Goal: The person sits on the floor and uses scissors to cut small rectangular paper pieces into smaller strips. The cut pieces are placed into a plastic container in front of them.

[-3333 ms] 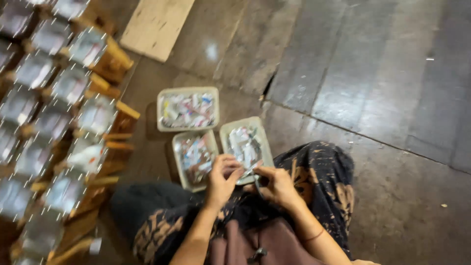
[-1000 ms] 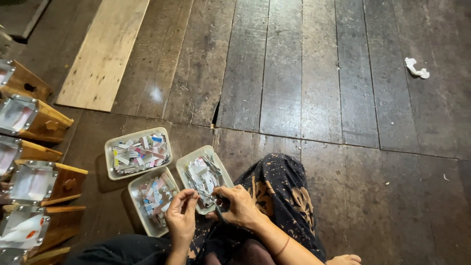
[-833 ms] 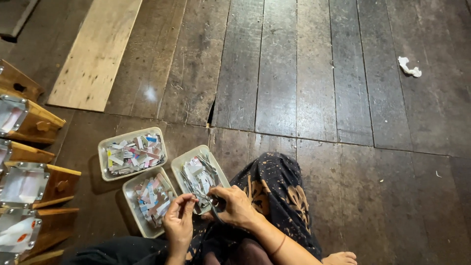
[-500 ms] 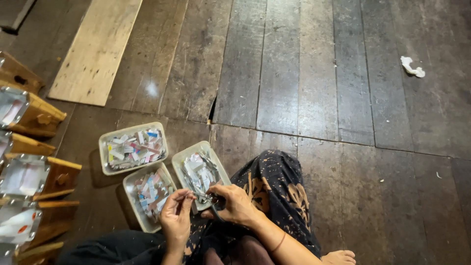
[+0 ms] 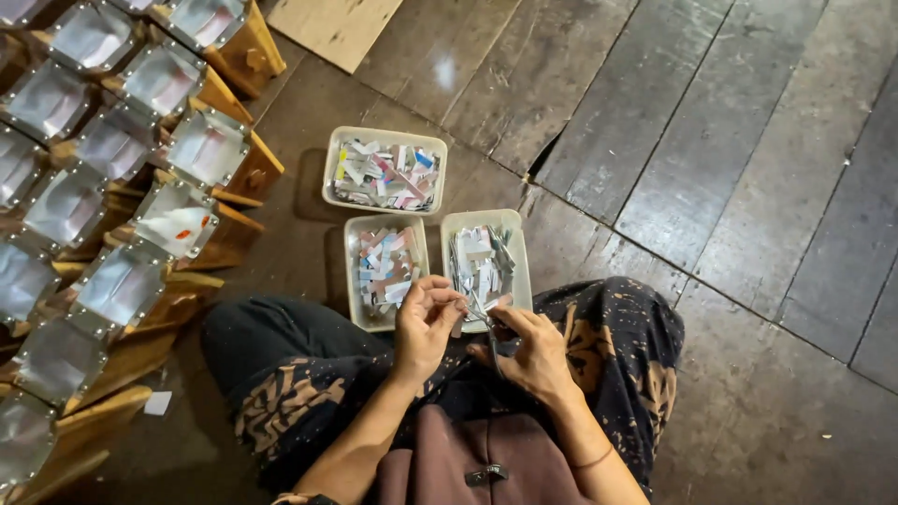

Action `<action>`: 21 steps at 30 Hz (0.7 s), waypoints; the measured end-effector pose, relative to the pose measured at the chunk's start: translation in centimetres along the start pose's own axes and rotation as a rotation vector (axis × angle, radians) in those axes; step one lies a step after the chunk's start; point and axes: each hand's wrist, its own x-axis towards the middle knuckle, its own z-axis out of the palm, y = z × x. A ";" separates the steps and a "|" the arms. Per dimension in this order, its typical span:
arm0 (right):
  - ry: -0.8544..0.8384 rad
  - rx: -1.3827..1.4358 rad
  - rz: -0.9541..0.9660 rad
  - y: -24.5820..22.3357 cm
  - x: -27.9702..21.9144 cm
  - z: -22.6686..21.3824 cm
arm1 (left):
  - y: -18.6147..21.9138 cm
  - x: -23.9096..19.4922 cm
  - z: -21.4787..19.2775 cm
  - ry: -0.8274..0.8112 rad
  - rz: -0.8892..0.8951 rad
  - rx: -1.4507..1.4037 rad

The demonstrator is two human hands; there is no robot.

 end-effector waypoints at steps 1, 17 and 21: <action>-0.006 0.000 0.001 -0.3 0.2 -0.1 | -0.4 0.0 -0.1 0.005 -0.004 0.000; 0.032 -0.065 -0.185 0.8 0.1 0.1 | -2.2 -0.5 -0.1 -0.117 -0.005 -0.028; 0.023 -0.099 -0.193 0.0 0.4 -0.6 | -1.8 -0.4 -0.4 -0.124 0.009 -0.020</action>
